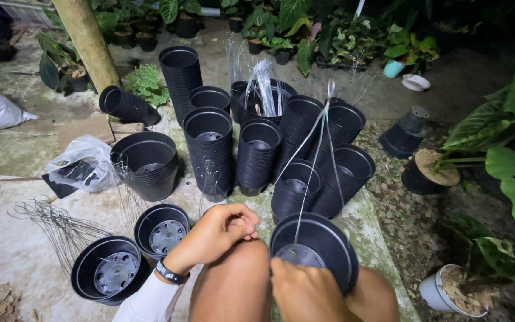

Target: The person threads metal wire hangers through the drainage holes of black plastic pots and bends the wire to secure them. They repeat this process for multiple pots, stacking the finished ones nearby.

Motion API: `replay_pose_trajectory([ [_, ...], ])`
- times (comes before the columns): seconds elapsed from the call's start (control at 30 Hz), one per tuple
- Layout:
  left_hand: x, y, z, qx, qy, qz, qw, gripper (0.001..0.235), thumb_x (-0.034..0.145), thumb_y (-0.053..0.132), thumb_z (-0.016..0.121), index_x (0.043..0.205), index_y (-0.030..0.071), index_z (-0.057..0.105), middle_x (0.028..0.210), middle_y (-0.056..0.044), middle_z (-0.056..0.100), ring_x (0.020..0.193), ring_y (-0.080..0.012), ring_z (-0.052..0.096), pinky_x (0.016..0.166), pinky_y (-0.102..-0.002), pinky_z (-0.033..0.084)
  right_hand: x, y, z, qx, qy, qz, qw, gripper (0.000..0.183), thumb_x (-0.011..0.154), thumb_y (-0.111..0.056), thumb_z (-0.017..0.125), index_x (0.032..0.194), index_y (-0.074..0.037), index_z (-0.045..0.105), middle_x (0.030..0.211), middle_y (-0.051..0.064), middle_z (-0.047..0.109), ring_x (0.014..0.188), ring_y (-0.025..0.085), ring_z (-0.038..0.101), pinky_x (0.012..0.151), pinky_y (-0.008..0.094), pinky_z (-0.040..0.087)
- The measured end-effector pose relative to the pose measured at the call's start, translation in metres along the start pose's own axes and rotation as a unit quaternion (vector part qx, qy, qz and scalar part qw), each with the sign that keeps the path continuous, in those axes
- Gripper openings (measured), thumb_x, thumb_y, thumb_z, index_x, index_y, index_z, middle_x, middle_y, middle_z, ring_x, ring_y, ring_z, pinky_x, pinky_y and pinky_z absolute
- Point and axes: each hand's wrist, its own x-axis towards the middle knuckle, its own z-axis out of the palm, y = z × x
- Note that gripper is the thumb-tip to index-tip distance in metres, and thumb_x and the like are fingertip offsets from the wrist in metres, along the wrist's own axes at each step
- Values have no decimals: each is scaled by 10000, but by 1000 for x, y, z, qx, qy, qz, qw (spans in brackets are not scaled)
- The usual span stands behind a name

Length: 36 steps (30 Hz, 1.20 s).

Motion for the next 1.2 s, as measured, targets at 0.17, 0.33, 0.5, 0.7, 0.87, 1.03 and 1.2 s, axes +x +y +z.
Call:
replay_pose_trajectory([
  [0.17, 0, 1, 14, -44, 19, 54, 997, 127, 884, -86, 675, 1010, -74, 667, 910, -68, 710, 866, -91, 698, 769, -227, 579, -11, 24, -23, 27, 148, 48, 987, 267, 786, -123, 694, 1046, -70, 656, 902, 169, 725, 820, 374, 708, 735, 494, 544],
  [0.33, 6, 5, 36, -7, 57, 103, 993, 127, 840, -93, 705, 964, -75, 685, 931, -111, 764, 914, -128, 763, 778, -225, 591, -22, 61, -33, 185, 138, 115, 966, 294, 812, -82, 673, 1100, -55, 619, 973, 185, 722, 944, 381, 705, 813, 430, 558],
  [0.5, 11, 8, 51, -64, 58, 103, 991, 146, 838, -79, 720, 980, -76, 685, 978, -122, 758, 915, -134, 755, 819, -232, 614, -38, 70, -22, 196, 153, 145, 958, 280, 825, -99, 677, 1095, -72, 606, 1015, 165, 741, 981, 335, 732, 730, 390, 573],
  [0.7, 13, 9, 56, -56, 50, 106, 992, 157, 839, -87, 708, 994, -83, 688, 987, -135, 765, 924, -145, 764, 821, -235, 613, -42, 70, -18, 225, 99, 250, 937, 326, 838, -142, 678, 1159, -120, 630, 1054, 110, 755, 863, 295, 734, 669, 372, 588],
  [0.87, 14, 9, 58, -50, 51, 92, 993, 168, 837, -88, 700, 1004, -77, 685, 1003, -136, 769, 949, -146, 770, 847, -236, 618, -41, 74, -13, 171, 153, 153, 961, 277, 828, -145, 698, 1092, -91, 632, 1038, 137, 750, 990, 355, 708, 788, 411, 550],
  [1.03, 14, 9, 61, -21, 69, 109, 991, 178, 831, -85, 707, 1008, -80, 693, 989, -128, 761, 948, -152, 775, 866, -245, 627, -42, 74, -12, 180, 134, 184, 957, 280, 837, -172, 687, 1103, -107, 631, 1059, 125, 758, 1023, 348, 704, 807, 413, 547],
  [1.2, 15, 8, 60, -16, 70, 105, 992, 179, 833, -79, 710, 1011, -78, 694, 984, -118, 759, 943, -154, 778, 857, -247, 629, -39, 65, -21, 202, 95, 245, 943, 314, 841, -184, 678, 1147, -133, 627, 1070, 116, 754, 945, 322, 734, 769, 400, 562],
])
